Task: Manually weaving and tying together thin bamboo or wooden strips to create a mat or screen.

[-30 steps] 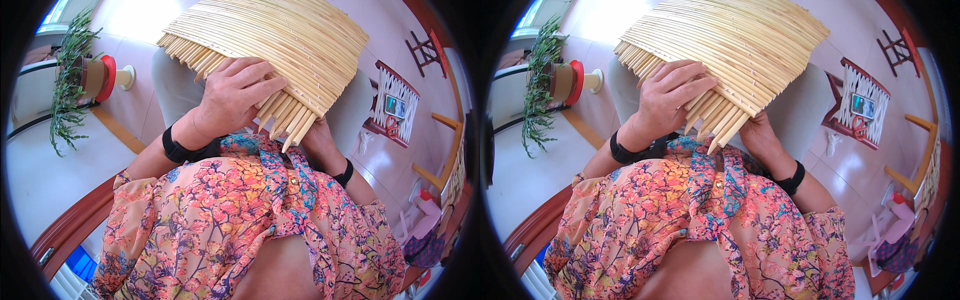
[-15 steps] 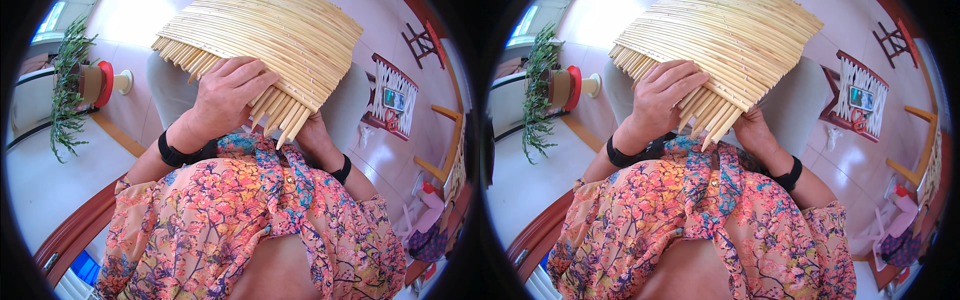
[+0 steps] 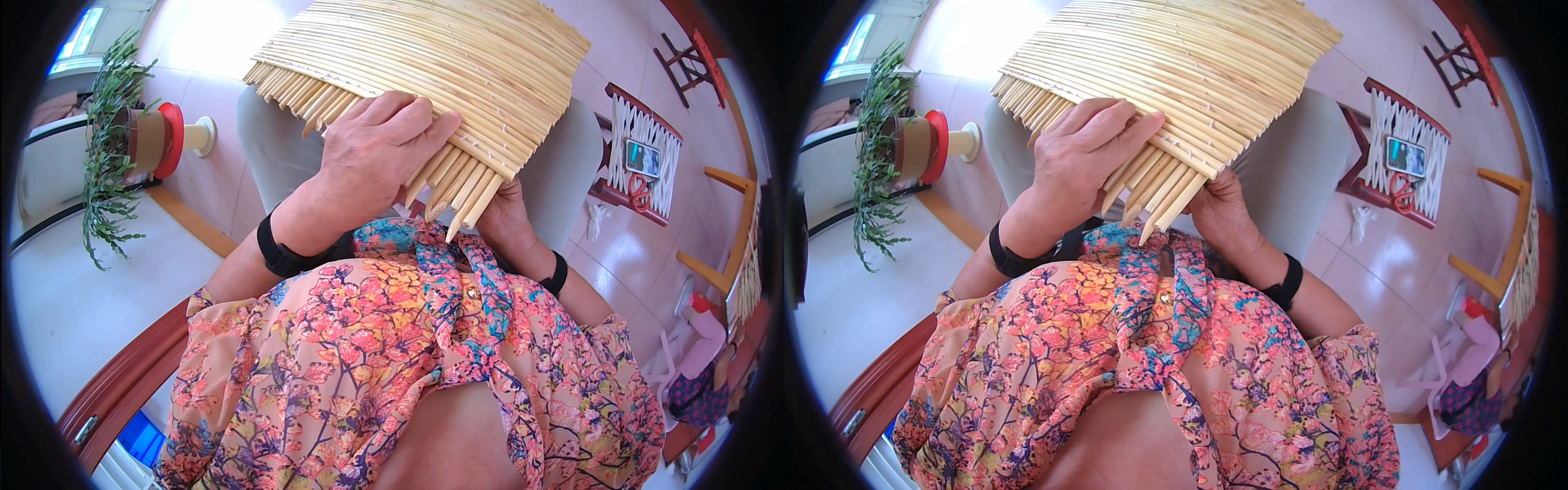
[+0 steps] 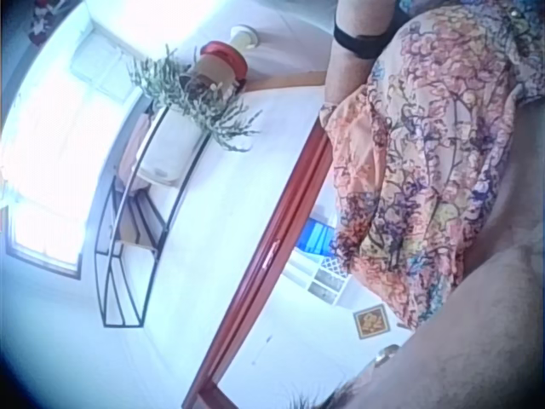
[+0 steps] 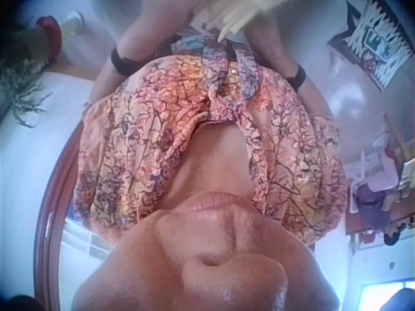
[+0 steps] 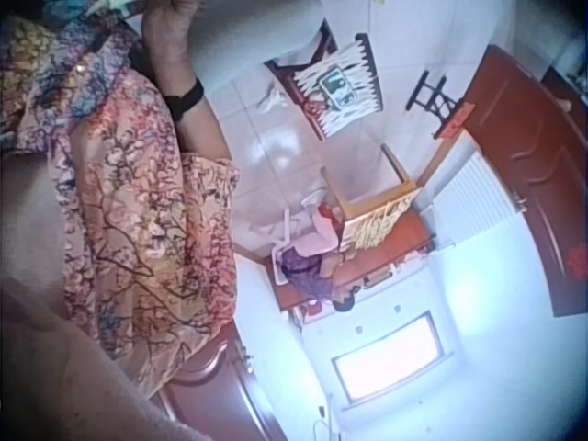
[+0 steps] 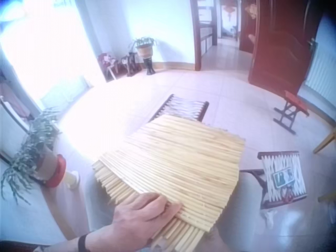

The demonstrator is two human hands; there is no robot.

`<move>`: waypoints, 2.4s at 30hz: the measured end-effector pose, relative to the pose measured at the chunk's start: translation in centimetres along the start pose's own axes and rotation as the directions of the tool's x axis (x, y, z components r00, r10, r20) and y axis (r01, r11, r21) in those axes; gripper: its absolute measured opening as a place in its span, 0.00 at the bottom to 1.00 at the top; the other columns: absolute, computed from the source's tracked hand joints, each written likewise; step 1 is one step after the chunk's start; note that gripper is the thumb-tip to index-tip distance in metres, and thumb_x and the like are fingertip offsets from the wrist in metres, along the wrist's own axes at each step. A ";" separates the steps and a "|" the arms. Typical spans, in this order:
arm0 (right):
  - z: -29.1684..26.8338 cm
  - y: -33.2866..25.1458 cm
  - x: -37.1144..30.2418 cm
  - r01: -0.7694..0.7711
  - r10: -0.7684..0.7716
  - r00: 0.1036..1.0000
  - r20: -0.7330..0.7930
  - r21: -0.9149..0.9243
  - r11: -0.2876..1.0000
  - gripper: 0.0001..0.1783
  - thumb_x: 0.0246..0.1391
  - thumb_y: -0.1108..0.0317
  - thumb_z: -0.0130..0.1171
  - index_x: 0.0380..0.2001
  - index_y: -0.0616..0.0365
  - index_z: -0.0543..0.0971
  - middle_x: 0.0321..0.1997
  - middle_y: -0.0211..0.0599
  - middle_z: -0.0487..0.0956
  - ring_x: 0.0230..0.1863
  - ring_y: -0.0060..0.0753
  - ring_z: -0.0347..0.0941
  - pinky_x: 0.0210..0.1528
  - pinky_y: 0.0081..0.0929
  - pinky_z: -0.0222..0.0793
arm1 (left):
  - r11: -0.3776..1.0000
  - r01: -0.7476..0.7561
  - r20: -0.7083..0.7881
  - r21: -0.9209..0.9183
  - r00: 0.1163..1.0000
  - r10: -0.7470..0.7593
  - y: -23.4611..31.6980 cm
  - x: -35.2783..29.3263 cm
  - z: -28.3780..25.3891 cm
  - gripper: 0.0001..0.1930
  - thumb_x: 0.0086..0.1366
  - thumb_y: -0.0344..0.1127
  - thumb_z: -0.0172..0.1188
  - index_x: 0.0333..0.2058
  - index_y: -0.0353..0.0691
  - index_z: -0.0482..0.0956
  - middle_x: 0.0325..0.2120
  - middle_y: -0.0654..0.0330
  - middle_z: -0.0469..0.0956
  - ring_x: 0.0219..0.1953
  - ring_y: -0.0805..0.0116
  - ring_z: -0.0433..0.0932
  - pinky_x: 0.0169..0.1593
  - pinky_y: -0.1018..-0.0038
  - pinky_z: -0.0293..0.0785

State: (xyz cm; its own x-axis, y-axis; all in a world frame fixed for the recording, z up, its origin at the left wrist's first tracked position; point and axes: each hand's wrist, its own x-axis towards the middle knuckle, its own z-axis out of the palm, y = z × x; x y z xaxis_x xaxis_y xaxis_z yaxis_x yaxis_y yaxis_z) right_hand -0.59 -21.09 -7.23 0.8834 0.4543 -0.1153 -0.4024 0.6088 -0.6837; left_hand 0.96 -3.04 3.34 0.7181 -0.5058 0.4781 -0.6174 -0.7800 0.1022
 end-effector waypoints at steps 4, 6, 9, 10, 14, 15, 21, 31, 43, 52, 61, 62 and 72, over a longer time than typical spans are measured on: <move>-1.1 0.5 1.0 -0.139 -0.019 0.969 0.246 0.610 0.780 0.19 0.56 0.75 0.43 0.52 0.64 0.67 0.55 0.44 0.69 0.56 0.38 0.67 0.58 0.34 0.66 | 1.000 -0.010 -0.001 0.006 1.000 0.010 0.0 0.0 0.1 0.21 0.43 0.35 0.54 0.40 0.39 0.78 0.33 0.61 0.74 0.36 0.63 0.75 0.36 0.71 0.74; -1.5 0.5 0.9 -0.119 -0.029 0.967 0.254 0.545 0.830 0.19 0.56 0.76 0.43 0.51 0.66 0.67 0.55 0.45 0.68 0.56 0.38 0.66 0.58 0.34 0.66 | 1.000 -0.017 0.002 0.010 1.000 0.017 0.0 -0.1 0.0 0.21 0.43 0.35 0.54 0.40 0.38 0.78 0.33 0.61 0.74 0.36 0.63 0.75 0.36 0.71 0.74; -1.4 0.2 0.7 -0.100 -0.026 0.964 0.266 0.448 0.888 0.19 0.55 0.74 0.44 0.51 0.66 0.67 0.55 0.45 0.69 0.56 0.39 0.66 0.58 0.34 0.66 | 1.000 -0.027 0.005 0.013 1.000 0.027 0.0 -0.1 0.0 0.22 0.43 0.36 0.54 0.40 0.38 0.78 0.33 0.60 0.75 0.36 0.63 0.75 0.36 0.71 0.74; -1.0 -0.1 0.6 -0.101 -0.026 0.964 0.266 0.450 0.887 0.19 0.55 0.74 0.44 0.51 0.66 0.67 0.55 0.45 0.69 0.56 0.39 0.66 0.58 0.34 0.66 | 1.000 -0.027 0.004 0.014 1.000 0.027 0.0 -0.1 0.0 0.22 0.43 0.36 0.54 0.40 0.38 0.78 0.33 0.60 0.75 0.36 0.63 0.75 0.36 0.71 0.74; 1.0 -1.1 0.4 0.022 -0.025 0.998 0.049 0.059 0.998 0.14 0.56 0.73 0.48 0.47 0.59 0.72 0.48 0.39 0.74 0.46 0.33 0.72 0.45 0.29 0.71 | 0.999 -0.041 0.000 0.023 0.999 0.041 -0.1 -0.1 0.0 0.22 0.43 0.36 0.54 0.40 0.37 0.78 0.33 0.60 0.75 0.36 0.63 0.75 0.36 0.71 0.74; 1.2 -1.1 0.5 0.075 -0.079 0.996 0.036 0.090 0.993 0.11 0.57 0.73 0.50 0.42 0.53 0.77 0.40 0.33 0.79 0.37 0.27 0.77 0.31 0.22 0.77 | 0.999 -0.039 -0.001 0.021 0.999 0.039 -0.1 -0.2 0.0 0.22 0.42 0.36 0.54 0.40 0.37 0.78 0.33 0.60 0.75 0.36 0.63 0.75 0.36 0.71 0.74; 1.2 -1.3 0.6 0.055 -0.061 0.995 0.076 0.087 0.995 0.11 0.57 0.73 0.49 0.43 0.55 0.76 0.38 0.36 0.79 0.33 0.30 0.78 0.27 0.23 0.77 | 0.999 -0.041 0.003 0.021 0.999 0.041 -0.1 -0.3 -0.1 0.22 0.42 0.35 0.55 0.40 0.37 0.78 0.33 0.60 0.75 0.36 0.62 0.76 0.36 0.71 0.74; 1.2 -1.8 0.8 -0.019 0.024 0.999 0.033 -0.141 0.990 0.11 0.59 0.76 0.44 0.42 0.58 0.75 0.30 0.35 0.79 0.27 0.23 0.75 0.23 0.18 0.71 | 0.999 0.008 -0.030 -0.035 1.000 -0.009 -0.1 -0.5 -0.2 0.22 0.42 0.35 0.58 0.40 0.38 0.78 0.34 0.58 0.75 0.35 0.59 0.76 0.36 0.70 0.74; 0.8 -1.7 1.0 0.003 0.005 0.997 0.075 -0.106 0.994 0.12 0.57 0.81 0.44 0.37 0.58 0.77 0.28 0.32 0.79 0.25 0.18 0.72 0.26 0.19 0.70 | 0.960 0.201 -0.176 -0.194 0.956 -0.236 -0.2 -0.8 -0.3 0.28 0.40 0.27 0.61 0.46 0.37 0.69 0.45 0.46 0.68 0.42 0.48 0.73 0.41 0.66 0.72; 1.0 -1.3 0.9 -0.015 0.013 1.000 -0.014 -0.140 0.990 0.11 0.58 0.76 0.48 0.42 0.56 0.77 0.35 0.29 0.80 0.31 0.15 0.72 0.31 0.17 0.70 | 0.956 0.237 -0.124 -0.170 0.958 -0.259 -0.6 -1.4 0.1 0.26 0.42 0.28 0.61 0.45 0.37 0.69 0.46 0.46 0.67 0.42 0.48 0.73 0.41 0.65 0.73; 0.9 -0.9 1.0 0.052 -0.050 0.999 0.015 -0.259 0.964 0.12 0.58 0.76 0.48 0.43 0.55 0.77 0.35 0.29 0.80 0.32 0.16 0.74 0.31 0.17 0.72 | 0.966 0.219 -0.132 -0.140 0.962 -0.238 -0.5 -1.3 0.2 0.23 0.43 0.30 0.60 0.43 0.39 0.72 0.42 0.51 0.71 0.42 0.53 0.74 0.41 0.66 0.73; 1.0 -0.8 1.0 0.055 -0.055 0.998 0.009 -0.270 0.961 0.12 0.58 0.75 0.48 0.42 0.55 0.77 0.34 0.30 0.80 0.31 0.17 0.75 0.29 0.18 0.73 | 0.966 0.219 -0.132 -0.140 0.962 -0.237 -0.6 -1.2 0.0 0.23 0.43 0.30 0.60 0.43 0.39 0.72 0.42 0.51 0.71 0.42 0.53 0.74 0.41 0.66 0.73; 1.6 -0.8 1.0 0.047 -0.046 0.999 0.024 -0.046 0.998 0.10 0.58 0.73 0.48 0.41 0.56 0.77 0.32 0.36 0.80 0.26 0.26 0.77 0.22 0.21 0.74 | 0.999 0.008 0.007 0.049 1.000 -0.008 -0.3 -0.7 0.2 0.21 0.49 0.38 0.53 0.44 0.44 0.77 0.40 0.57 0.77 0.43 0.62 0.76 0.41 0.70 0.72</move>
State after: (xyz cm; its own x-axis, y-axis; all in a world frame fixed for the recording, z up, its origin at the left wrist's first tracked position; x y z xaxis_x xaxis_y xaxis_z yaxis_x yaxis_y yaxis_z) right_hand 0.23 -20.14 -5.63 0.8950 0.4410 -0.0666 -0.3488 0.5990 -0.7208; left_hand 0.69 -2.49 2.82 0.7252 -0.5018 0.4716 -0.5951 -0.8012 0.0626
